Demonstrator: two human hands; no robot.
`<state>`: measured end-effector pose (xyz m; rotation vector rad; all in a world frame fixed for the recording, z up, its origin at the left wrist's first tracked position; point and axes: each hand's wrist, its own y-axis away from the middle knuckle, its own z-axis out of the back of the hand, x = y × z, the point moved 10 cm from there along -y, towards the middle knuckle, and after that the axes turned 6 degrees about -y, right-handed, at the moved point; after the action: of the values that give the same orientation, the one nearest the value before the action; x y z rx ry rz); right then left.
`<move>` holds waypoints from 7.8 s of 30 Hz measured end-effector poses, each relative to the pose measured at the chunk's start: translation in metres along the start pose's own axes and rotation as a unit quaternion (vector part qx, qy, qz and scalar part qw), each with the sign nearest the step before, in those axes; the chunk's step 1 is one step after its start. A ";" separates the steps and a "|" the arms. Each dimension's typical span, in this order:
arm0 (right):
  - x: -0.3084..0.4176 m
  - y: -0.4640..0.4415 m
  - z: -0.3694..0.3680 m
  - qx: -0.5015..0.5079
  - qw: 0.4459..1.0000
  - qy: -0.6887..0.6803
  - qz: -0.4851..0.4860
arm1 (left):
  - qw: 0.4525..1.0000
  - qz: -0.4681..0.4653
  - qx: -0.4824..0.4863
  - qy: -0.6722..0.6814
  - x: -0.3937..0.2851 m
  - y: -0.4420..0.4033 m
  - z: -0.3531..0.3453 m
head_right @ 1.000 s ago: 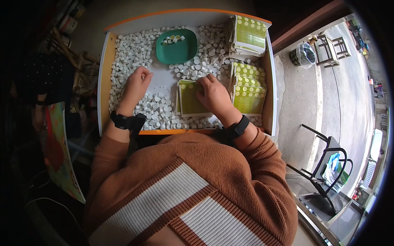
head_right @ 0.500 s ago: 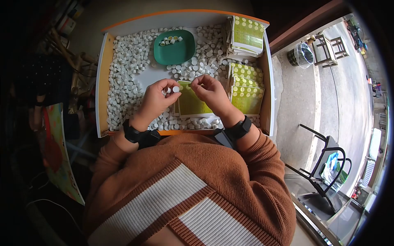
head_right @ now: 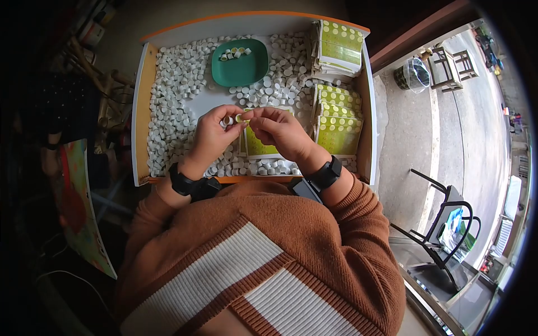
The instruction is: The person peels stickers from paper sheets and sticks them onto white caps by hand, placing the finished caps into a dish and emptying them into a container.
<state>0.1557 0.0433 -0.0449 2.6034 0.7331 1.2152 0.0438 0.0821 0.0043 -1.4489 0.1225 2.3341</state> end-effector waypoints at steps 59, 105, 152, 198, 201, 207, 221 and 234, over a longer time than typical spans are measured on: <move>0.030 0.013 0.053 -0.118 0.930 0.306 0.164 | 0.908 0.024 -0.069 -0.414 0.116 -0.128 0.130; 0.055 0.033 0.021 -0.151 0.734 0.590 0.301 | 0.809 0.108 -0.092 -0.570 0.150 -0.155 0.146; 0.054 0.023 0.024 -0.154 0.647 0.684 0.299 | 0.997 -0.005 0.047 -0.063 0.013 -0.011 0.000; 0.017 0.016 0.007 -0.004 0.988 0.147 0.043 | 0.994 -0.096 -0.006 -0.055 -0.025 0.007 -0.012; 0.023 0.012 0.025 -0.061 0.937 0.324 0.119 | 0.998 -0.020 -0.020 0.052 0.008 0.004 -0.006; 0.048 0.029 0.026 -0.152 0.764 0.573 0.255 | 0.993 0.117 -0.003 0.004 0.069 -0.018 0.041; 0.053 0.030 0.032 -0.190 0.657 0.663 0.306 | 0.904 -0.080 -0.018 -0.419 0.027 -0.020 0.034; 0.054 0.027 0.035 -0.180 0.670 0.656 0.297 | 0.986 0.074 0.130 0.068 0.060 -0.005 -0.066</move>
<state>0.2215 0.0493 -0.0222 1.2331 -0.3610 3.0111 0.0779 0.0857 -0.0775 -1.5070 0.5692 2.2279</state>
